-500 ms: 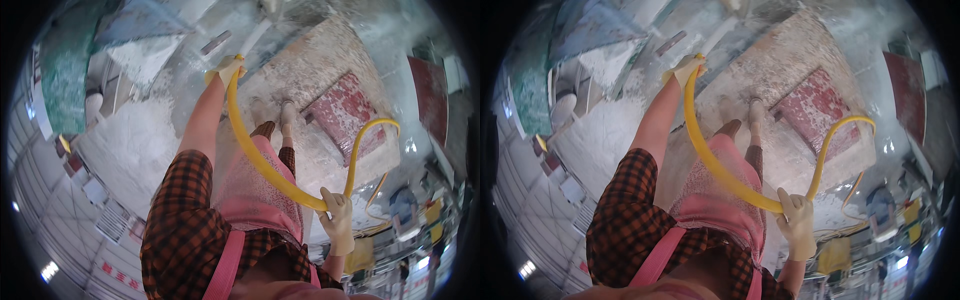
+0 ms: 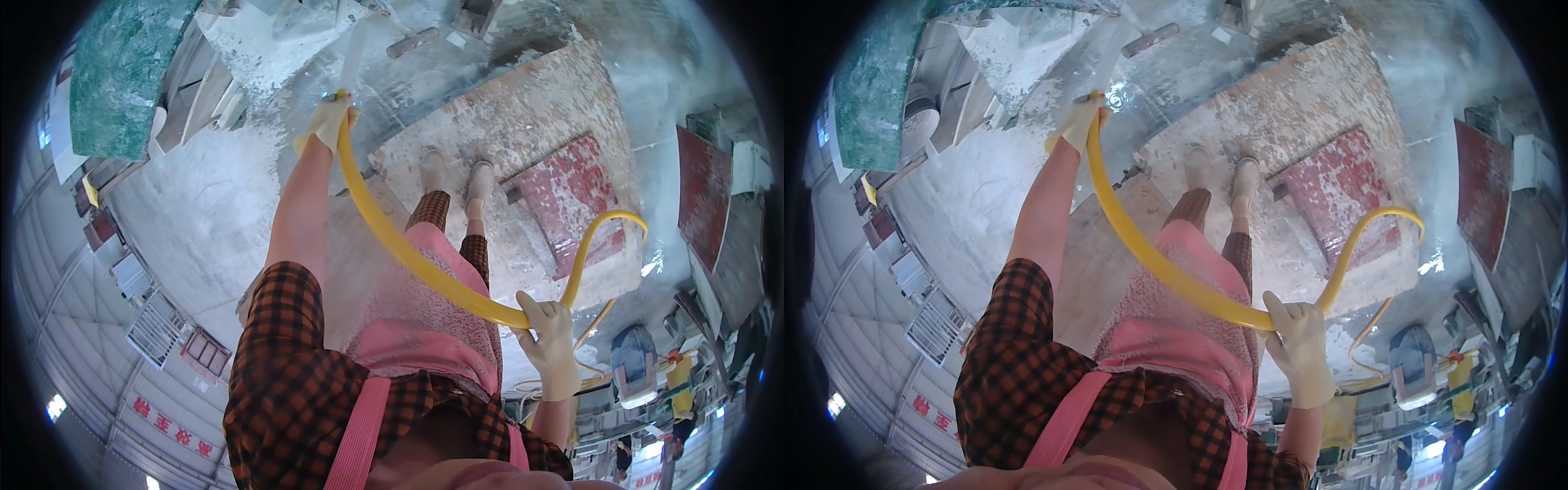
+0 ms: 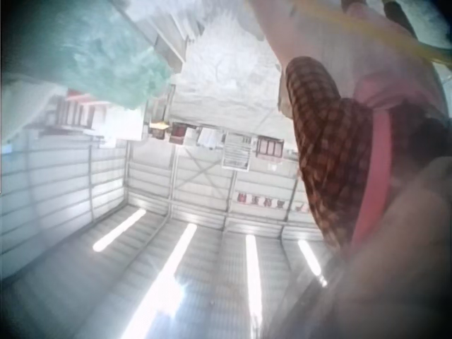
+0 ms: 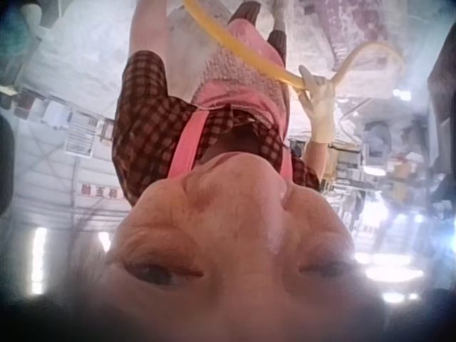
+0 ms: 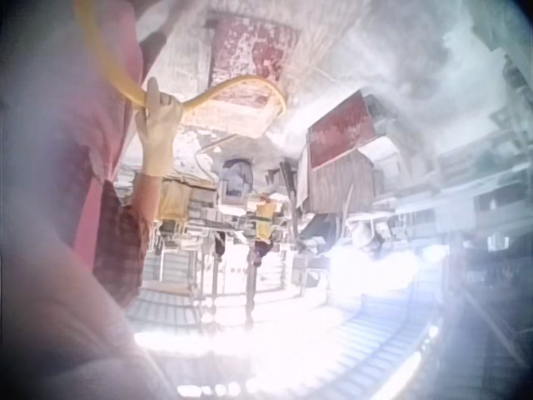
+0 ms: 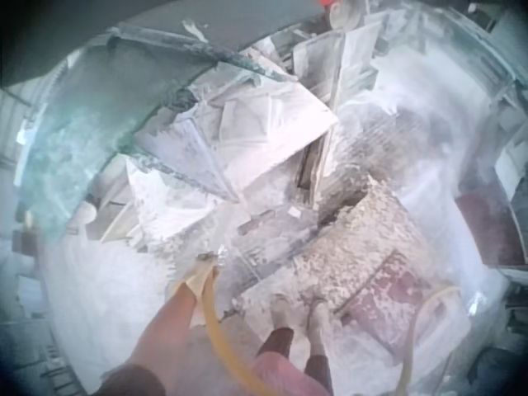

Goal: The person uses a yellow hose to spray water on a dusty concrete floor in a workshop, moving the nozzle back and forth to rinse away white powder. They then lift and reposition a large rectangular board on the floor to clean underneath it.

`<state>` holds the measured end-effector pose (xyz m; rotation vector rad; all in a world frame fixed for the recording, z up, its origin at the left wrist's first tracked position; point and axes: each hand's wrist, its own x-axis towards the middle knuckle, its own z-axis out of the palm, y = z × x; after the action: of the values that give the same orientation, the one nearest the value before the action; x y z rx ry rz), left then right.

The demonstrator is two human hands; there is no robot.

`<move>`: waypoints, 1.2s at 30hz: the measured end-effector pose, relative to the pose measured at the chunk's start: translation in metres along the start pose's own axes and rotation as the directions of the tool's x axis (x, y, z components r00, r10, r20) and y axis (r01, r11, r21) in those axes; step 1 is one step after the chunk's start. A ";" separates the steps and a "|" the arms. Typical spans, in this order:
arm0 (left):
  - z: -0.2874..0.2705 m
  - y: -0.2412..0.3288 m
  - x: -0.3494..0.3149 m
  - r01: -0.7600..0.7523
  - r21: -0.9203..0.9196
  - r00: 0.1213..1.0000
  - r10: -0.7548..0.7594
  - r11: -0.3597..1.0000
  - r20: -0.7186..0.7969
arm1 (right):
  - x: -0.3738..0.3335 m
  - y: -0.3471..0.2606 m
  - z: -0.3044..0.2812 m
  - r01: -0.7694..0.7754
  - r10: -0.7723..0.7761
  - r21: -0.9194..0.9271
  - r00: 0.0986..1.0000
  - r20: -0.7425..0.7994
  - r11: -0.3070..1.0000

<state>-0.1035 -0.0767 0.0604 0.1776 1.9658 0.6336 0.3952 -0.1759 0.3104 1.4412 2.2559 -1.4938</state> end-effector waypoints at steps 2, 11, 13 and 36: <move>0.012 0.015 -0.004 -0.056 -0.002 0.996 0.056 0.998 0.068 | -0.001 0.001 0.003 0.009 -0.010 -0.027 1.000 -0.008 1.000; 0.075 0.058 -0.009 -0.188 0.105 0.949 0.153 0.976 0.274 | -0.005 0.004 0.016 0.037 -0.036 0.023 0.999 -0.033 0.999; 0.085 0.065 -0.011 -0.187 0.145 0.951 0.141 0.972 0.277 | -0.004 0.005 0.016 0.052 -0.051 0.016 0.997 -0.051 0.999; 0.007 -0.051 -0.023 0.098 0.219 0.936 -0.165 0.971 0.311 | 0.001 0.006 0.016 0.127 -0.128 0.039 0.992 0.019 0.991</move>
<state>-0.0791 -0.1261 0.0504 0.2553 1.6983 0.2936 0.3924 -0.1865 0.2978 1.3065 2.3604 -1.5868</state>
